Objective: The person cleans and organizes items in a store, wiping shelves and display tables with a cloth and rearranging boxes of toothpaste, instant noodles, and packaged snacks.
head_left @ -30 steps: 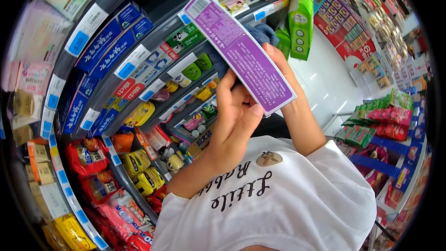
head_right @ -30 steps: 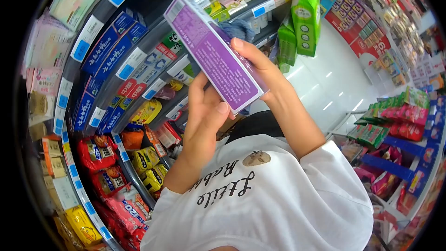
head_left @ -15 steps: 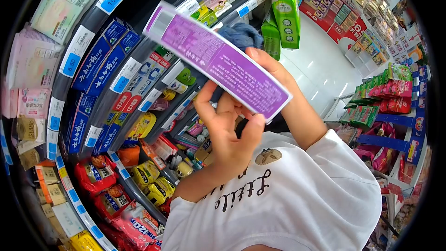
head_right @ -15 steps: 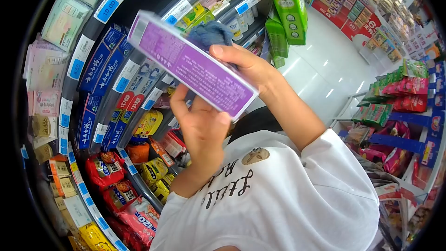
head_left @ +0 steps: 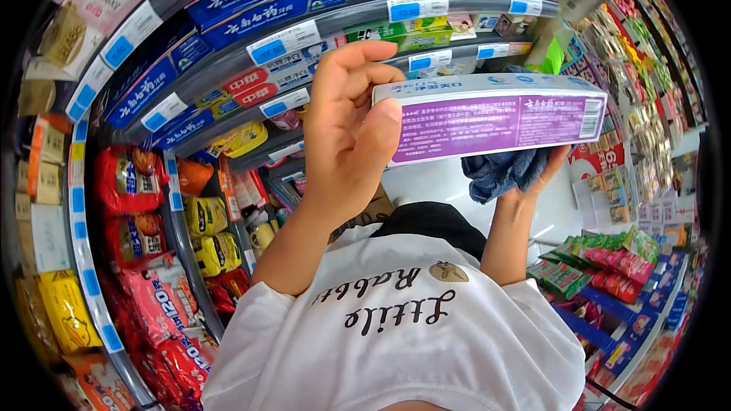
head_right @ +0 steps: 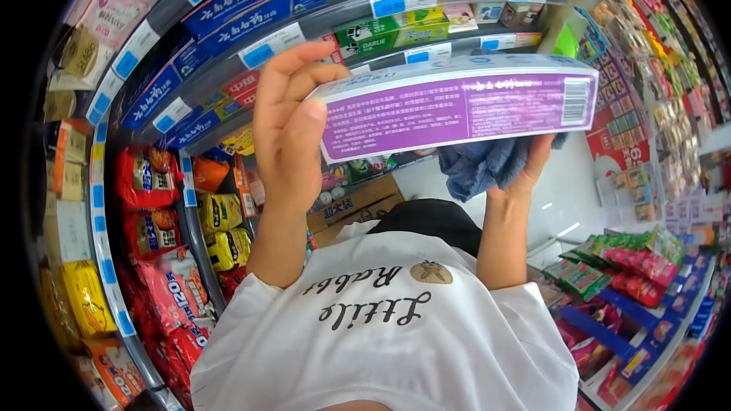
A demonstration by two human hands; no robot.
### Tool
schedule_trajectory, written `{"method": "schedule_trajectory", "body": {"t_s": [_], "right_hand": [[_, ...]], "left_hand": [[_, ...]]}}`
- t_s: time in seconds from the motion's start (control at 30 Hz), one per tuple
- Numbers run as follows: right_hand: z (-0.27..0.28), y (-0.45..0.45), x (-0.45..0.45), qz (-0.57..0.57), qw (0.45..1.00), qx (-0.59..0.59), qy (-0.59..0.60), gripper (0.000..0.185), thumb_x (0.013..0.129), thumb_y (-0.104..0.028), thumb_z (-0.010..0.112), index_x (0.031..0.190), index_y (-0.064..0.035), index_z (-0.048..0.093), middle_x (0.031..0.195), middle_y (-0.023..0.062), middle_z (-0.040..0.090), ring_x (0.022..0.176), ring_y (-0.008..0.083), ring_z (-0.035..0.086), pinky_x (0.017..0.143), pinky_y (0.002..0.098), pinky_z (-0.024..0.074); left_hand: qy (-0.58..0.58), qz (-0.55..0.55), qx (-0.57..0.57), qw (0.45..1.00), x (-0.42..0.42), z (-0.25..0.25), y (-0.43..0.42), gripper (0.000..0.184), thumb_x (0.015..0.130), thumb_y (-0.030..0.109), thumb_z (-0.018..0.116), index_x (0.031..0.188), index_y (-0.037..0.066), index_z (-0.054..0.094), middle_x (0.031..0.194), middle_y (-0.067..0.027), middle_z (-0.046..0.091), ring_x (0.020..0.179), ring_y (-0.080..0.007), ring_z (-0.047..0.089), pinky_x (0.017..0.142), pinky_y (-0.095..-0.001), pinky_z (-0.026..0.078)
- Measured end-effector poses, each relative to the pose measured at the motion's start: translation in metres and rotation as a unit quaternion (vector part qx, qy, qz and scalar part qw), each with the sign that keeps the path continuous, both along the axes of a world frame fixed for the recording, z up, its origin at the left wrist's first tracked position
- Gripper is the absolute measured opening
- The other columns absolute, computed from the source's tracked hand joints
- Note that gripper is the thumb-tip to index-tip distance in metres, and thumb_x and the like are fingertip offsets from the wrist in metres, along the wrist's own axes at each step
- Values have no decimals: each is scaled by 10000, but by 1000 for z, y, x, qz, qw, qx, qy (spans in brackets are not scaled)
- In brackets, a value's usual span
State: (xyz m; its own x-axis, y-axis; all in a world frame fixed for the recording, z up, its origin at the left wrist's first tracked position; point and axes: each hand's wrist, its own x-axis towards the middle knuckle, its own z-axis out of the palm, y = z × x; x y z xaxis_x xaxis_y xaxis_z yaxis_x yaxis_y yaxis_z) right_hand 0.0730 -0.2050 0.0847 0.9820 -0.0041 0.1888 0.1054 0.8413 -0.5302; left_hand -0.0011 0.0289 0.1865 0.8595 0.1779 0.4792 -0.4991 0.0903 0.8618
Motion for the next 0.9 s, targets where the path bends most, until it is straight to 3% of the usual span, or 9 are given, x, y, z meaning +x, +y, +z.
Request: {"method": "schedule_trajectory", "body": {"t_s": [0.13,0.23,0.27,0.37,0.5,0.67,0.73,0.8,0.9], "right_hand": [[-3,-3,-2,-13,1000,24,-14,738,822,-525,649,1386,-109,418,1355,113,498,1228,298,488,1052,496,387],[2,1,-6,-1,999,-7,-53,726,811,-542,661,1352,-113,438,1313,66,511,1196,237,502,1039,407,399],[1,2,-6,-21,999,-20,-46,755,800,-569,659,1356,-112,430,1303,69,518,1198,236,501,1037,409,404],[-3,-3,-1,84,985,109,-106,763,797,-524,680,1376,-98,426,1345,125,506,1233,307,486,1063,499,380],[-2,-3,1,82,985,109,-104,764,797,-543,669,1371,-99,432,1337,121,514,1228,303,490,1061,494,383],[13,9,-1,79,977,146,-135,760,813,-620,596,1375,-135,431,1348,98,500,1230,289,488,1055,495,391],[19,12,-1,13,988,107,-112,763,821,-654,554,1380,-152,423,1360,87,488,1233,281,483,1059,493,387],[21,11,0,-129,991,-13,-44,767,829,-686,508,1385,-167,414,1373,78,472,1239,273,476,1063,489,383],[21,9,0,-68,992,29,-105,740,882,-686,387,1393,-151,380,1340,65,486,1212,233,496,1035,419,419]], "left_hand": [[12,4,-12,1000,0,2,3,454,885,213,507,1252,-42,425,1041,-152,604,915,-124,590,809,-226,474],[17,5,-18,1000,0,3,4,450,888,221,507,1245,-41,431,1036,-151,605,915,-117,591,804,-220,475],[17,4,-20,1000,0,2,4,449,889,224,508,1244,-41,431,1036,-150,605,914,-115,591,802,-219,476],[13,1,-27,1000,1,1,5,449,892,232,511,1241,-40,433,1037,-148,604,910,-112,593,794,-215,479],[14,5,-34,999,1,2,4,447,896,237,514,1238,-39,434,1039,-145,600,904,-111,593,791,-217,482],[8,-26,-90,996,2,2,1,382,916,157,517,1236,-26,417,1039,-120,578,903,-89,553,793,-211,455],[6,-35,-105,994,2,3,1,358,924,119,519,1236,-19,408,1040,-110,568,898,-78,534,793,-206,440],[4,-34,-101,994,3,2,1,358,924,116,519,1236,-19,408,1043,-114,566,896,-77,534,793,-204,441],[-3,-29,-99,995,5,1,0,357,920,109,518,1235,-19,408,1046,-113,566,900,-75,532,793,-205,442]]}}
